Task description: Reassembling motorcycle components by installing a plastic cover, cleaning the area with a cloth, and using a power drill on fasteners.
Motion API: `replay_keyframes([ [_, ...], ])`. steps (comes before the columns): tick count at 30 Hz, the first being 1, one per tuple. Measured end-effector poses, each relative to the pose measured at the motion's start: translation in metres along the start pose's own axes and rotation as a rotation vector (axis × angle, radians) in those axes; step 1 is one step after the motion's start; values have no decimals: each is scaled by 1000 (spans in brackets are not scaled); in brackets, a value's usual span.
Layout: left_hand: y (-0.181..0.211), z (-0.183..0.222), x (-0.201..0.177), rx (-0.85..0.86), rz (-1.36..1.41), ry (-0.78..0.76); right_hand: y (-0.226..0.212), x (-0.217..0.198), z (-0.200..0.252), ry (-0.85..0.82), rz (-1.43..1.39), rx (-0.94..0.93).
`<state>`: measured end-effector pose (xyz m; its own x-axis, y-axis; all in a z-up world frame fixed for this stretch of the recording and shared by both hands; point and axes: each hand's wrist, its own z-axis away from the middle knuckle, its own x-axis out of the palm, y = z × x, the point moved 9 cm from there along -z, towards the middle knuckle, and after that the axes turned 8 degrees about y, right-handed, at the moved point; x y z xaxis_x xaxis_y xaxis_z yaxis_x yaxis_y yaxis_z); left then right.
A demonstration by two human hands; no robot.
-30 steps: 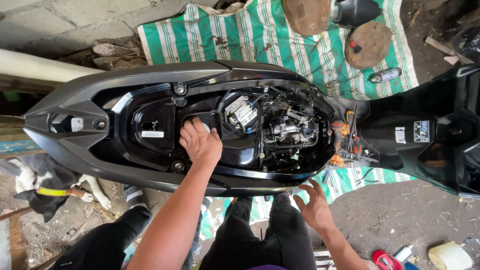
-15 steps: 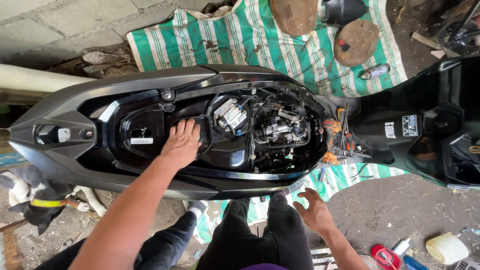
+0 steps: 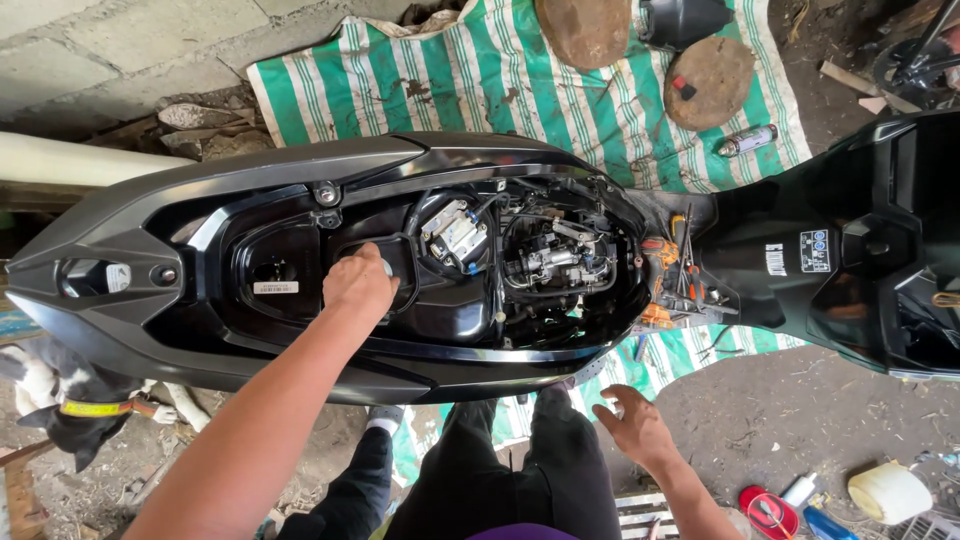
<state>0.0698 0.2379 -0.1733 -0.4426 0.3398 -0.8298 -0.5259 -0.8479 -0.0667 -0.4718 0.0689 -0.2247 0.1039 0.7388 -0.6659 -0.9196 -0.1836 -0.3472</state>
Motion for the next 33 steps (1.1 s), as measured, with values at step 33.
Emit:
replay_keyframes([
  [33, -3, 6, 30, 267, -847, 727, 189, -54, -168, 51, -698, 894],
])
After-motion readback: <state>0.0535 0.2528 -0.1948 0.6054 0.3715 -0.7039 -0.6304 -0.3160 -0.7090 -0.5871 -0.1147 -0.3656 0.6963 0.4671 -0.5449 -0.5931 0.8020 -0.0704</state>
